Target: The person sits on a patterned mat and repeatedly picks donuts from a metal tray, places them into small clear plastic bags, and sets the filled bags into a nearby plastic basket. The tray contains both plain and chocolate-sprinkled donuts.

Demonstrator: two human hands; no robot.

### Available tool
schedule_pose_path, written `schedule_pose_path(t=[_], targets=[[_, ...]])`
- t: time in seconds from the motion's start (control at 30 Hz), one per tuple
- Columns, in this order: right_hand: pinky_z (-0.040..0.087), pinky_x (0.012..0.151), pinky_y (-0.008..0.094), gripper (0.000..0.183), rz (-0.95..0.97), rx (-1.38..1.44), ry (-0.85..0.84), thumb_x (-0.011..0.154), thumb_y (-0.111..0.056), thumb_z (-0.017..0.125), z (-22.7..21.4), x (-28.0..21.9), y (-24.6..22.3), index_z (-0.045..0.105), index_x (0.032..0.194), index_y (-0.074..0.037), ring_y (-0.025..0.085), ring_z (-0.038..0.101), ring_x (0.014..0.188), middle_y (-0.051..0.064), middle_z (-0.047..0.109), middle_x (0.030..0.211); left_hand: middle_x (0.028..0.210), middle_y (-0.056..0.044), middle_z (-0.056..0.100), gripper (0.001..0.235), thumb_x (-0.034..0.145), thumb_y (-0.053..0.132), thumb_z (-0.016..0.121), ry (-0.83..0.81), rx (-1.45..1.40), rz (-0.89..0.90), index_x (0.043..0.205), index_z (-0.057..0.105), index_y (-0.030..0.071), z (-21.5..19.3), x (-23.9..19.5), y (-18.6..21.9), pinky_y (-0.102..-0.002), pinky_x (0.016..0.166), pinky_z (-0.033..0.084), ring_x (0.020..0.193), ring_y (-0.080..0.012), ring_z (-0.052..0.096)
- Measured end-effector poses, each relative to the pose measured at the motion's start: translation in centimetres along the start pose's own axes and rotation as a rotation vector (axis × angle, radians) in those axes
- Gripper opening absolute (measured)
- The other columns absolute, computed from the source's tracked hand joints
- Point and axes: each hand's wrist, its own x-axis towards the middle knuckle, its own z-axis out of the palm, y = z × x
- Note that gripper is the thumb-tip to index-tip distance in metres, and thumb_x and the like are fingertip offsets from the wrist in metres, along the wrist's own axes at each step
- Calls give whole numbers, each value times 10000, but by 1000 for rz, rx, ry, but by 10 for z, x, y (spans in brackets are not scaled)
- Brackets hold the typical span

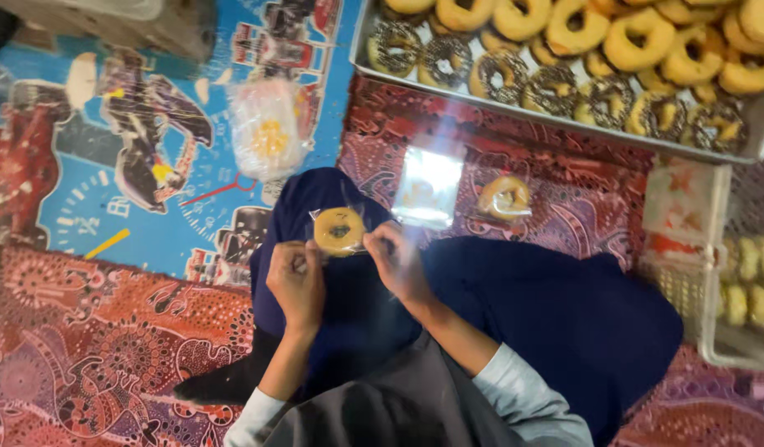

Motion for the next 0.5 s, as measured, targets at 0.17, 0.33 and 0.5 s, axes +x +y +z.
schedule_pose_path(t=[0.17,0.33,0.5], targets=[[511,874,263,237,258,296,39,969,-236,657,-73,13,35,657,1167,-106,98,629,987,-3,684,1077,875,-141,653,92,863,-4,721,-205,-13,303,885,633,9,71,-13,-3,-332,664,562,775,-248,674],[544,931,349,417,260,-323,460,1049,-348,595,-202,29,62,696,1261,-4,233,713,1029,126,750,1127,1053,-240,651,345,952,261,681,-492,-77,275,1137,586,-15,234,-16,-19,-481,838,519,961,-415,655],[444,1005,456,764,-62,-654,635,919,-344,820,-236,51,98,468,1421,112,391,554,1203,311,575,1314,1078,-318,616,708,955,588,673,-714,291,23,1125,597,-96,346,-19,-51,-533,919,462,1055,-473,584]])
